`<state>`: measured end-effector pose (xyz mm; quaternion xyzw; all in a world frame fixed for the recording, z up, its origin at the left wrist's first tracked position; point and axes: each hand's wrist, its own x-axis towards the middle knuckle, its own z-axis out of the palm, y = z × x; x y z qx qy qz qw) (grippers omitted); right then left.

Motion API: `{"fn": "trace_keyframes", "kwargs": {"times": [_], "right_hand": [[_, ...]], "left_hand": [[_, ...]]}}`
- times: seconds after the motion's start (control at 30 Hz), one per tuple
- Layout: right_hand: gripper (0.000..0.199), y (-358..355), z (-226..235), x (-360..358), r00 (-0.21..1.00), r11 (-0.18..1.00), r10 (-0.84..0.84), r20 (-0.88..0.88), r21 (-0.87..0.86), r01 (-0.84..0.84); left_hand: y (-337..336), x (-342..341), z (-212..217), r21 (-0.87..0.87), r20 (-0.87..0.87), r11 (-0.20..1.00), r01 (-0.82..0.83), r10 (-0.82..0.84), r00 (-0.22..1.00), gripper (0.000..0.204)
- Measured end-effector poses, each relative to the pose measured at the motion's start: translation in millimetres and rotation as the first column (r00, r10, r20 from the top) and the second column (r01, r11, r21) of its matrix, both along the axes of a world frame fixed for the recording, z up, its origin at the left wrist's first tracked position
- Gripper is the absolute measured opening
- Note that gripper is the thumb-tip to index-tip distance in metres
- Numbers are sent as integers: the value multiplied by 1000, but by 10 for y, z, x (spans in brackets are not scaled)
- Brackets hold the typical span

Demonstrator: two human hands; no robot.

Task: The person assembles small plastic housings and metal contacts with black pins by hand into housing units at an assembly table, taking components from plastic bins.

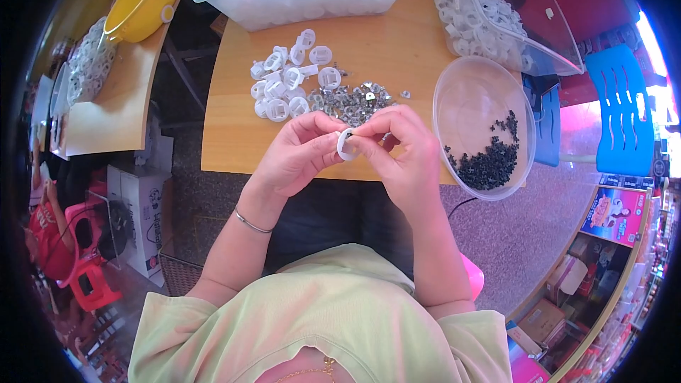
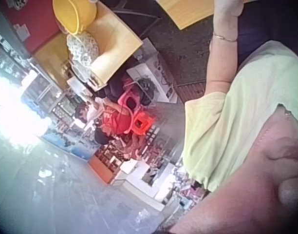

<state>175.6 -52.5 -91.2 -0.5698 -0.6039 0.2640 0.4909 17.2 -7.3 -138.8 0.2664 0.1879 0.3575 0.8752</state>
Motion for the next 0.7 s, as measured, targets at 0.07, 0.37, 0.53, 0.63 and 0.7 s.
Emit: {"fn": "trace_keyframes", "kwargs": {"times": [0.07, 0.37, 0.53, 0.63, 0.7], "right_hand": [[11, -5, -32, 19, 998, 1000, 14, -61, -22, -15], [8, 9, -102, -26, 928, 996, 80, -365, -11, -90], [10, 5, -169, -50, 850, 988, 105, -517, -42, -147], [10, 14, -179, -36, 858, 984, 95, -506, -81, -156], [10, 19, -174, -17, 872, 983, 101, -479, -85, -160]], "left_hand": [[-4, 7, -13, -23, 23, 1000, 11, -10, 1000, 8], [-4, 5, -4, -84, 156, 995, 45, -32, 987, 9], [11, -12, -24, -69, 133, 997, 35, -25, 991, 9], [13, -25, -29, -48, 99, 999, 22, -17, 995, 9], [12, -21, -9, -32, 72, 999, 15, -12, 997, 9]]}}
